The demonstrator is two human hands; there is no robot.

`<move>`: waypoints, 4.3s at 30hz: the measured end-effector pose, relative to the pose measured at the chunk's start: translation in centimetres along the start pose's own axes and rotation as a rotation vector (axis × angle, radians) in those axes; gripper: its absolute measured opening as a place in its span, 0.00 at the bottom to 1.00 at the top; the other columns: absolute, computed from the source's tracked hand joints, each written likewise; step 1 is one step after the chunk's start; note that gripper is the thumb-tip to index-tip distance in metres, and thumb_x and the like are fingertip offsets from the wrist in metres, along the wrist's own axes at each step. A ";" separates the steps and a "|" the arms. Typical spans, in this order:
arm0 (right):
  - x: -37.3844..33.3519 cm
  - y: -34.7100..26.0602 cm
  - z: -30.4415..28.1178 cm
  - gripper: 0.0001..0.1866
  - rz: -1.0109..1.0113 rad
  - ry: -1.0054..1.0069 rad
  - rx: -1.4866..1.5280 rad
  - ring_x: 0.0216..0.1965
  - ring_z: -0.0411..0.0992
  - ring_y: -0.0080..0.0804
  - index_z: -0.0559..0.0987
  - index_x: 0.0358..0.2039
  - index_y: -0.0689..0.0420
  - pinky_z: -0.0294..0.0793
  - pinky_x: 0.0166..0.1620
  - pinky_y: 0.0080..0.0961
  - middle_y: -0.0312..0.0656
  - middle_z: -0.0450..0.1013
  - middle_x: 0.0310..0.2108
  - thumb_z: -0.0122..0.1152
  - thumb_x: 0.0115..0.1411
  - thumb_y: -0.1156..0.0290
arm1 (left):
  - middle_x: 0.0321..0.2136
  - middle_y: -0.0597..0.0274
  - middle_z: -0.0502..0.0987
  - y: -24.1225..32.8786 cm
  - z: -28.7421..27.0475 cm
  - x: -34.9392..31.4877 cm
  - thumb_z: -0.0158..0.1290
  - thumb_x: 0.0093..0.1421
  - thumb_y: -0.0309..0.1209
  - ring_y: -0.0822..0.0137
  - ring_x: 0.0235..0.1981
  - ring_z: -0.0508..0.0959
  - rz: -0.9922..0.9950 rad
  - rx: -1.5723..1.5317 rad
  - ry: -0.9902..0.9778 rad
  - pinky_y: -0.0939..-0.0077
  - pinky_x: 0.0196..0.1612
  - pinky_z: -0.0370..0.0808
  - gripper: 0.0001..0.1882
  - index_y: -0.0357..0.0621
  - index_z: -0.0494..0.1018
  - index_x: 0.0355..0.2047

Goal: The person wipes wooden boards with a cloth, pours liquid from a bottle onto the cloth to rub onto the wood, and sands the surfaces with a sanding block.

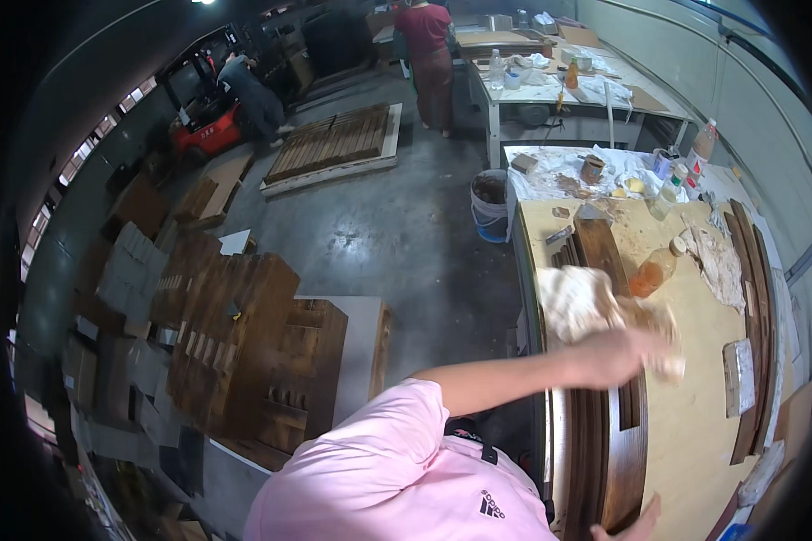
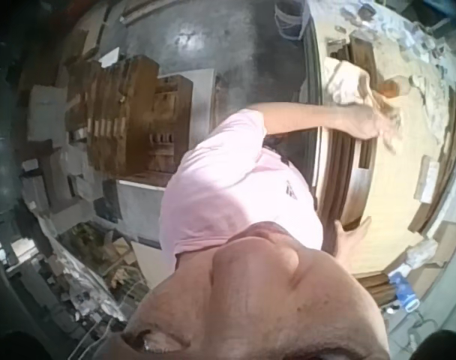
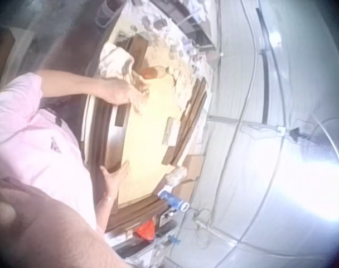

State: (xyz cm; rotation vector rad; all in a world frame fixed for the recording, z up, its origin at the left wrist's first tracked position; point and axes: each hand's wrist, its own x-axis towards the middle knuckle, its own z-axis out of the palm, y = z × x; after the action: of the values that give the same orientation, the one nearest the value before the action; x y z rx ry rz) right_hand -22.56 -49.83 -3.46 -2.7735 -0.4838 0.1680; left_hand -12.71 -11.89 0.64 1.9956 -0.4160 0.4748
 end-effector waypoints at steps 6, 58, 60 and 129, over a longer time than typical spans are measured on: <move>3.7 -5.3 2.2 0.61 0.102 -0.001 -0.095 0.64 0.61 0.62 0.59 0.69 0.65 0.59 0.67 0.50 0.66 0.63 0.62 0.75 0.45 0.39 | 0.68 0.59 0.61 -9.1 4.9 -1.2 0.49 0.65 0.46 0.55 0.71 0.55 0.162 0.497 -0.468 0.56 0.71 0.53 0.28 0.49 0.67 0.63; 3.0 -3.5 4.7 0.59 0.181 0.167 0.041 0.63 0.59 0.58 0.60 0.68 0.58 0.58 0.66 0.45 0.57 0.63 0.60 0.78 0.32 0.72 | 0.72 0.49 0.50 -15.8 -3.7 6.0 0.39 0.68 0.52 0.49 0.74 0.45 -0.256 0.751 -0.384 0.49 0.73 0.42 0.39 0.38 0.52 0.71; 3.2 -3.8 4.4 0.58 0.172 0.134 0.070 0.62 0.60 0.58 0.60 0.68 0.58 0.58 0.66 0.45 0.57 0.63 0.59 0.77 0.32 0.73 | 0.72 0.50 0.50 -16.3 -5.8 5.6 0.40 0.68 0.53 0.50 0.74 0.45 -0.278 0.772 -0.355 0.49 0.73 0.42 0.39 0.39 0.52 0.71; 3.3 -5.4 2.6 0.54 0.125 0.203 -0.026 0.52 0.67 0.49 0.65 0.64 0.57 0.66 0.59 0.41 0.50 0.69 0.51 0.79 0.35 0.60 | 0.27 0.60 0.79 -20.1 -6.9 0.4 0.52 0.70 0.39 0.68 0.25 0.78 -0.887 -0.641 0.006 0.70 0.31 0.76 0.17 0.36 0.77 0.31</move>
State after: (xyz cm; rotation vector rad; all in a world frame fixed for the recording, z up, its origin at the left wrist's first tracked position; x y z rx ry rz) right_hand -21.60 -43.10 -4.29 -2.8072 -0.2642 -0.0914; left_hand -3.77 3.13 -11.52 1.3579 0.3102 -0.2027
